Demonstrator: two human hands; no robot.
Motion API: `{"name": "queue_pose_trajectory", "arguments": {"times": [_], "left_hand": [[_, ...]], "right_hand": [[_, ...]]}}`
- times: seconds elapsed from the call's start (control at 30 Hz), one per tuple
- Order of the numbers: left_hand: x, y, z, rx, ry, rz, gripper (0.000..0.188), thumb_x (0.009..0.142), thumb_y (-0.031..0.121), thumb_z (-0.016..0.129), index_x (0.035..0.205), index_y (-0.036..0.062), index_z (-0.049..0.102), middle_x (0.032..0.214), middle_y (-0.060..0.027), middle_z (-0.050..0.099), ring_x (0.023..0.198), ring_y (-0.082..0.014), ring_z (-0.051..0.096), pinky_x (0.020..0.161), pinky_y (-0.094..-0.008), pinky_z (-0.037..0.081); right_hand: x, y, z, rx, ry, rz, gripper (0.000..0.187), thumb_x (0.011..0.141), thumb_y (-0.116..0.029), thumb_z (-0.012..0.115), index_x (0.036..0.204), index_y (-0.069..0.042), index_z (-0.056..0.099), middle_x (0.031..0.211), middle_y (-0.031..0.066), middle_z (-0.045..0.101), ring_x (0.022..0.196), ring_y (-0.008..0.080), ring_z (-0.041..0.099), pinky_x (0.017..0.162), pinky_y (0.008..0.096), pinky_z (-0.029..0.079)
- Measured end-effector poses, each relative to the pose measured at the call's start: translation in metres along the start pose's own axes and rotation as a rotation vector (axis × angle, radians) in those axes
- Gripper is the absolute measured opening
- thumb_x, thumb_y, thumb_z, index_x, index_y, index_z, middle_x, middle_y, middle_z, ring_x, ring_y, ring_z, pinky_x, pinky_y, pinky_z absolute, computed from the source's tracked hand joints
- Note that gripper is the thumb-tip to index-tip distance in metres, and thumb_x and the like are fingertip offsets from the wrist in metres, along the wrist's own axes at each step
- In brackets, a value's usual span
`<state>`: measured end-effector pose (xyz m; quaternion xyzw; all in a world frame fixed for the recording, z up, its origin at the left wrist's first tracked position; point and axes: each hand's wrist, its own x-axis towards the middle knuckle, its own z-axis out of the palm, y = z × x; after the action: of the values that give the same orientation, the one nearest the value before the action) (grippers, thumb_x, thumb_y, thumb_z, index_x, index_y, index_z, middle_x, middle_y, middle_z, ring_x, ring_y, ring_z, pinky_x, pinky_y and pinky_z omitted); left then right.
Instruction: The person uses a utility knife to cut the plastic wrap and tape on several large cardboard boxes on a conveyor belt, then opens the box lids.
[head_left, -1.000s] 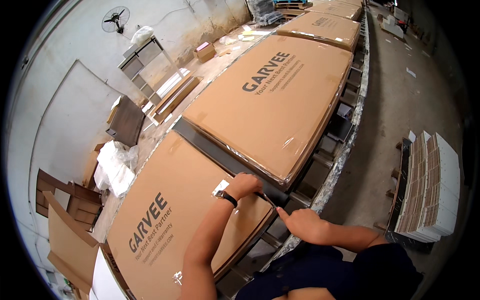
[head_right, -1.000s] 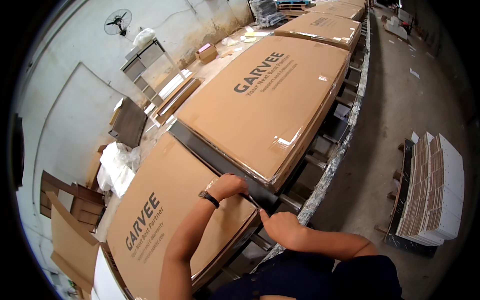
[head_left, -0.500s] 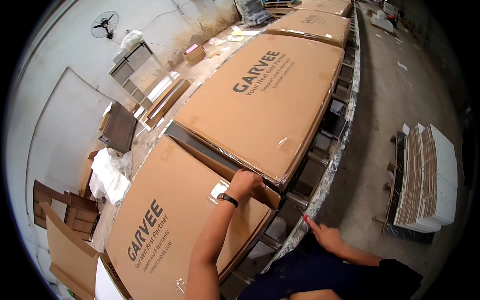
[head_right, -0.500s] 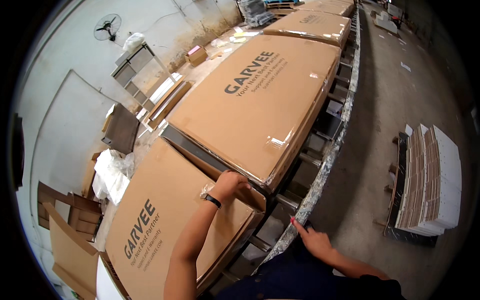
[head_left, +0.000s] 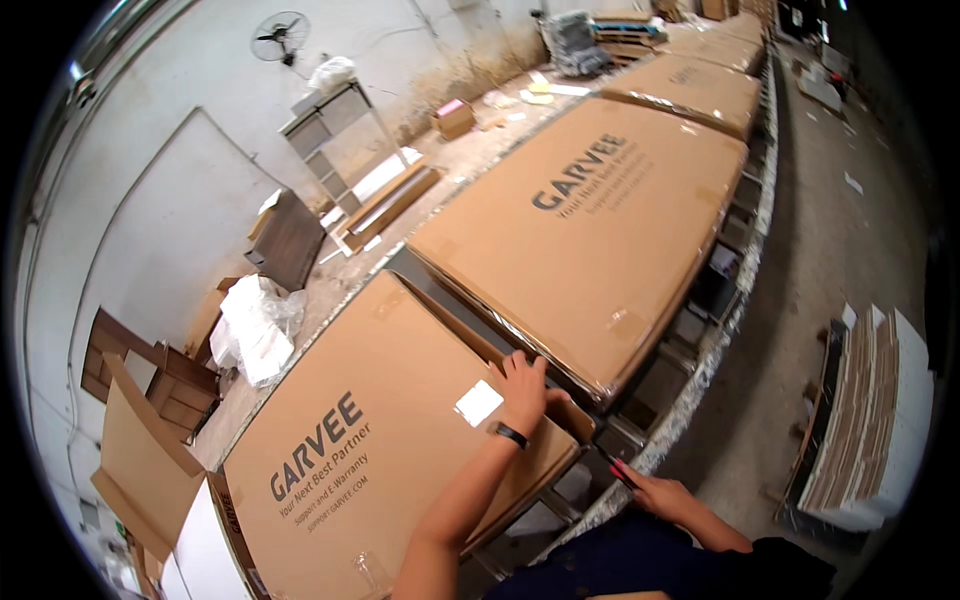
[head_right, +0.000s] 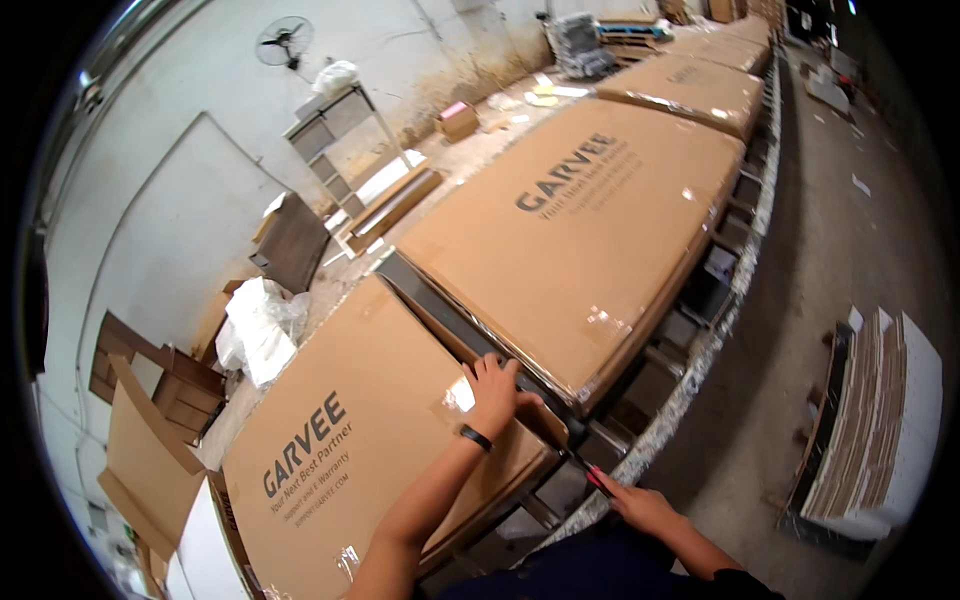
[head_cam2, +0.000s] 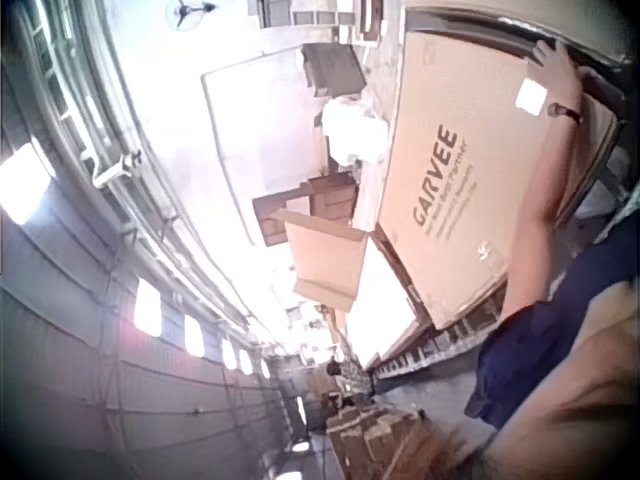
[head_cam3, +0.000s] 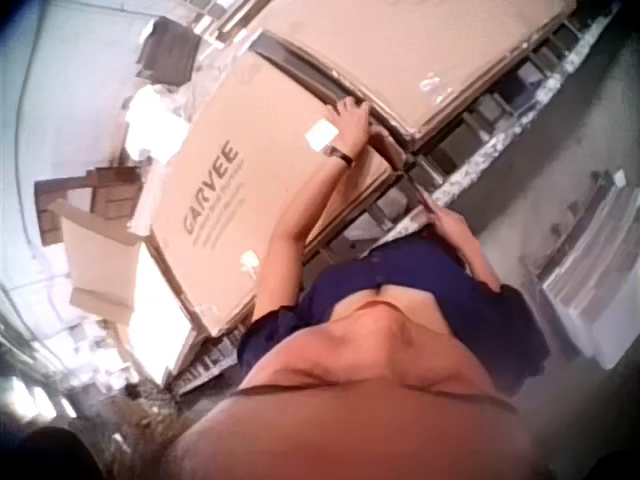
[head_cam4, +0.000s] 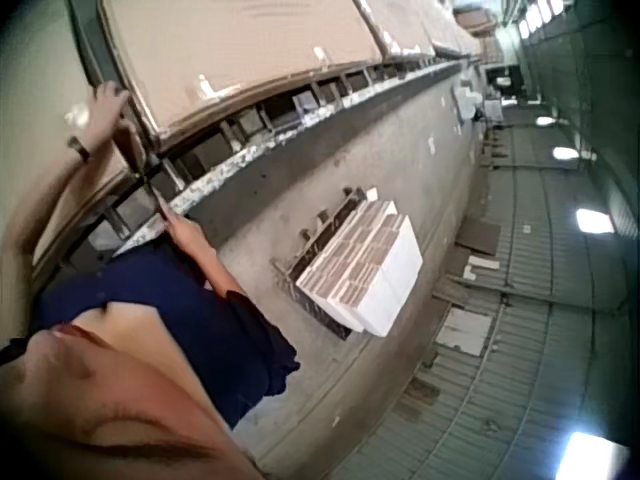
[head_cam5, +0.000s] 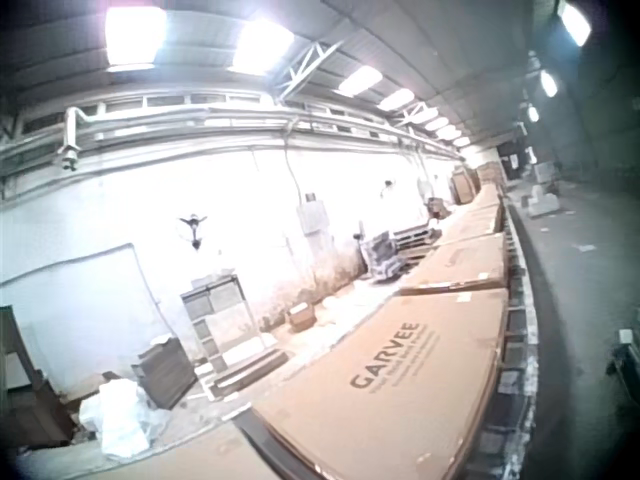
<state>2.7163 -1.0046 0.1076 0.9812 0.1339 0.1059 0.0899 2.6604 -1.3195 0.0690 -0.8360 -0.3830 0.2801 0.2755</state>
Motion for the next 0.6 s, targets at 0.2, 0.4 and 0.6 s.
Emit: {"name": "queue_pose_trajectory", "arguments": {"times": [0.2,0.4,0.6], "left_hand": [[0.004,-0.008,0.015,0.053,-0.161,-0.139,0.101,0.051,0.072,0.067,0.123,0.0029,0.049,0.141,-0.0365,0.015,0.130,-0.0535,0.013,0.100,-0.0676,0.008],[0.035,-0.021,0.007,0.040,-0.504,-0.147,0.111,0.043,0.067,0.074,0.129,0.0032,0.046,0.140,-0.0383,0.013,0.128,-0.0591,0.007,0.103,-0.0644,0.001],[0.047,-0.004,0.007,0.009,-0.618,-0.182,0.100,0.045,0.070,0.071,0.116,-0.0004,0.059,0.145,-0.0329,0.005,0.125,-0.0635,-0.009,0.096,-0.0690,-0.010]], "right_hand": [[0.009,0.021,-0.074,-0.238,0.345,-0.289,0.064,0.086,-0.010,0.054,0.142,-0.013,0.024,0.097,0.0151,0.061,0.074,0.0309,0.062,0.060,0.0376,0.051],[0.214,-0.119,-0.137,0.039,0.304,-0.611,0.062,0.087,-0.010,0.050,0.142,-0.013,0.022,0.113,0.0216,0.057,0.088,0.0412,0.059,0.075,0.0434,0.047],[0.461,-0.199,-0.091,-0.275,0.120,-0.501,0.055,0.089,-0.013,0.043,0.141,-0.014,0.023,0.092,0.0280,0.060,0.081,0.0411,0.060,0.070,0.0475,0.047]]}}
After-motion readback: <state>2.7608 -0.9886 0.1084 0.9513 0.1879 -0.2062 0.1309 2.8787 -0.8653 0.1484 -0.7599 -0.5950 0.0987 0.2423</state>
